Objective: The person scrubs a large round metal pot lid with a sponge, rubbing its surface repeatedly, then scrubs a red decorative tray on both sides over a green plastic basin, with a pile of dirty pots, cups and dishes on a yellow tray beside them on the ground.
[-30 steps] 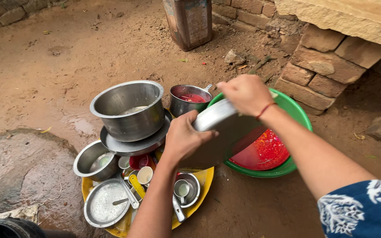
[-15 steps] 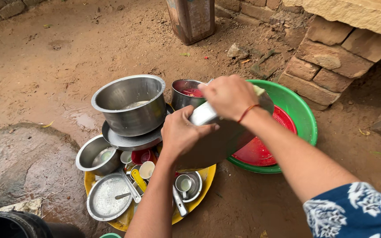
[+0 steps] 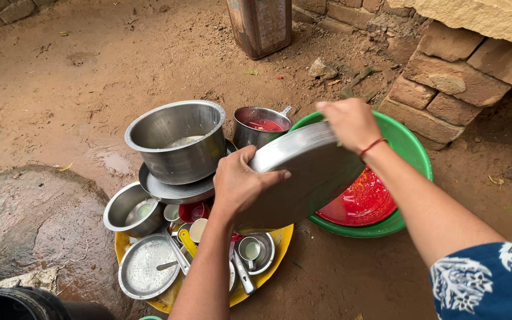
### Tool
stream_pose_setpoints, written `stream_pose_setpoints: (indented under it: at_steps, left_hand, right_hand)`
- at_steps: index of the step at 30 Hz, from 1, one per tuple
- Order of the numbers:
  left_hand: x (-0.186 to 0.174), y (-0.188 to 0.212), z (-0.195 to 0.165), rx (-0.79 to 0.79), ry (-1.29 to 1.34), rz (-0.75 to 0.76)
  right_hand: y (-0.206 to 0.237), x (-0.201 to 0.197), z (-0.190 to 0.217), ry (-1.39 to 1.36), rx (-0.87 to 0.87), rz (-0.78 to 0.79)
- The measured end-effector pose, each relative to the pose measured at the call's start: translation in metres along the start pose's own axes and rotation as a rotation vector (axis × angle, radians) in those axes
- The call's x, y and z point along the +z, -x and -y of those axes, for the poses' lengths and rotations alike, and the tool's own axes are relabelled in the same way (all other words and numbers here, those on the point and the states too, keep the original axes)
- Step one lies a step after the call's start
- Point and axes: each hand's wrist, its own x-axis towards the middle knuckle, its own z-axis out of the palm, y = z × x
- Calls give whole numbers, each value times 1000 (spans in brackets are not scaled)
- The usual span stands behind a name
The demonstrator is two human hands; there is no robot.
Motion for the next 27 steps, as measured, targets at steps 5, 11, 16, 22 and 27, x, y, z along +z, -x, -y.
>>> stream_pose_setpoints:
  at_steps: [5,11,16,22,27]
  left_hand:
    - [7,-1,-2,19,-62,-8]
    - [10,1,0,109,47,-48]
    - [5,1,2,-31,-33,12]
    - [-6,4,9,1,103,17]
    - [-5,5,12,55,66,2]
  right_hand:
    - [21,19,73,245,-263,58]
    - [46,26,112,410,-316,45]
    - [24,16,71,180,-203,27]
    - [8,5,-16,-154,-169,22]
    - [17,2,-43,-305,-29,-11]
